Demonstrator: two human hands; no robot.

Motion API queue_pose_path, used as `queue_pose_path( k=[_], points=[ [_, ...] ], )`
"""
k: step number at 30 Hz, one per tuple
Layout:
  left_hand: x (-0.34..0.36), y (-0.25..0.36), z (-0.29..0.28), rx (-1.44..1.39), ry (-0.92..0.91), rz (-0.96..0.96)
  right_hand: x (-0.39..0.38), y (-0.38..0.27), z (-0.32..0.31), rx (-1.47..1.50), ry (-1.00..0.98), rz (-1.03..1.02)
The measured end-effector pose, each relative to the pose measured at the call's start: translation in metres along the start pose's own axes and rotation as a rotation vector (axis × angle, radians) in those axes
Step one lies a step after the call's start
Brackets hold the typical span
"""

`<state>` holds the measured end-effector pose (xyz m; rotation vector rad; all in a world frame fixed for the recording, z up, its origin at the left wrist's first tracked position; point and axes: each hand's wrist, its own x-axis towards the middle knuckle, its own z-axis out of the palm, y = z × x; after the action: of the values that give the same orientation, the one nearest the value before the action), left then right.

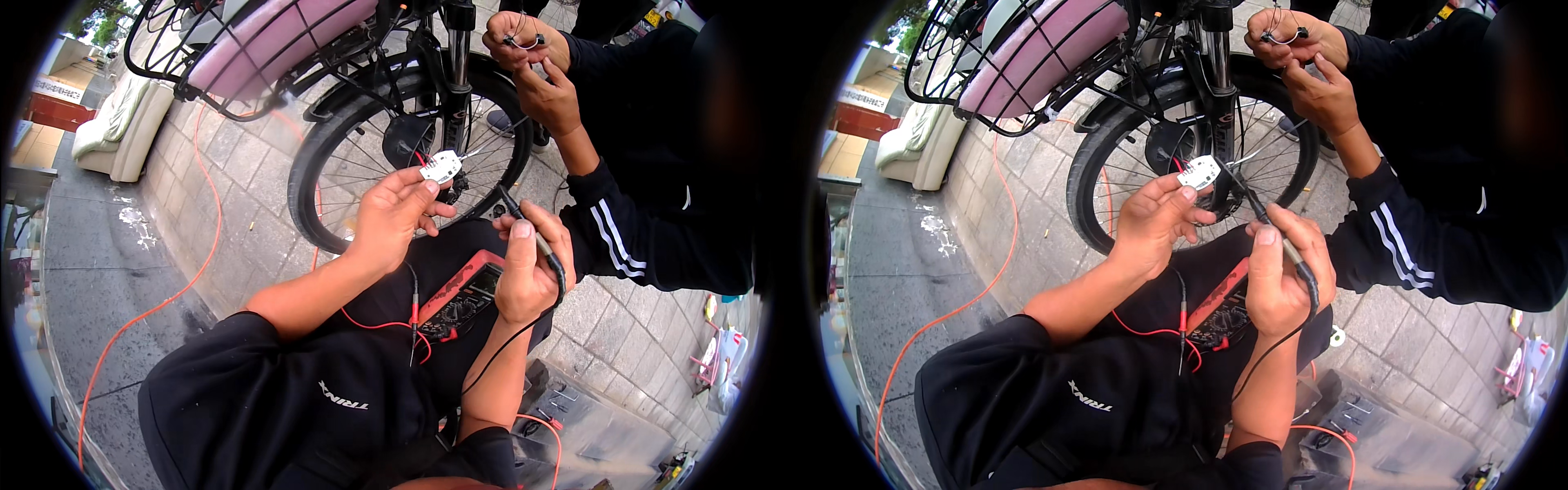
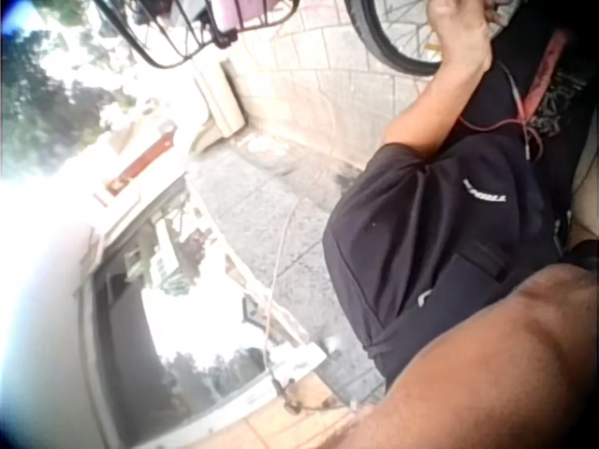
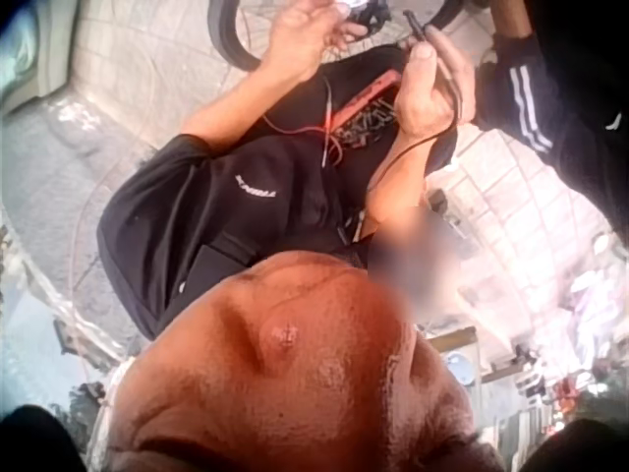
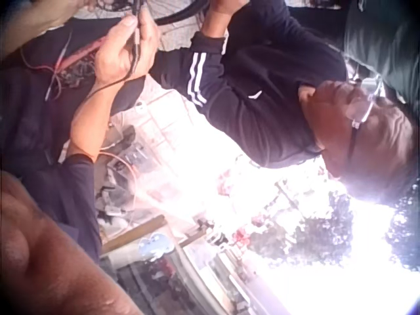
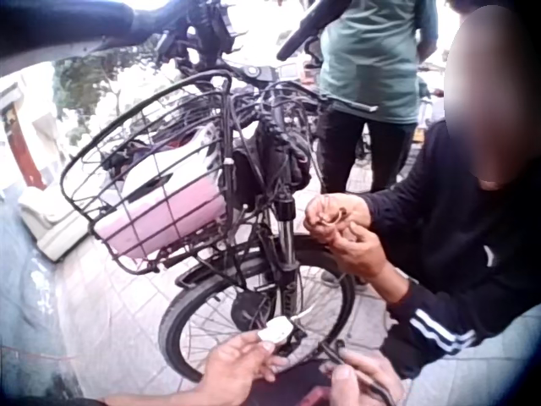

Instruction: The person uses a multimeter to test electrical connections on a bicycle's wiring harness near the front wheel. They hold the white connector and probe the terminals while another person assists by holding the wires.

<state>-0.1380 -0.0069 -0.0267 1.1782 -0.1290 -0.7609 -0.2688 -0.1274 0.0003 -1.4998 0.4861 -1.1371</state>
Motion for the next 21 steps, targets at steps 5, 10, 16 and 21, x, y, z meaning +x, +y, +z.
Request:
queue_pose_path(
  k=[5, 10, 16, 21],
  points=[
    [0.001, -0.001, -0.001, 0.002, 0.004, -0.003, -0.002, 0.006, 0.003, -0.123, -0.103, -0.19],
    [0.0, -0.001, -0.001, -0.005, -0.006, 0.006, 0.001, 0.016, 0.007, -0.111, -0.184, -0.321],
    [-0.001, -0.001, -0.001, -0.019, -0.017, 0.009, 0.003, 0.016, 0.008, -0.127, -0.22, -0.353],
    [-0.001, -0.002, -0.001, -0.009, -0.011, 0.015, 0.004, 0.017, 0.007, -0.139, -0.225, -0.375]
  ],
)
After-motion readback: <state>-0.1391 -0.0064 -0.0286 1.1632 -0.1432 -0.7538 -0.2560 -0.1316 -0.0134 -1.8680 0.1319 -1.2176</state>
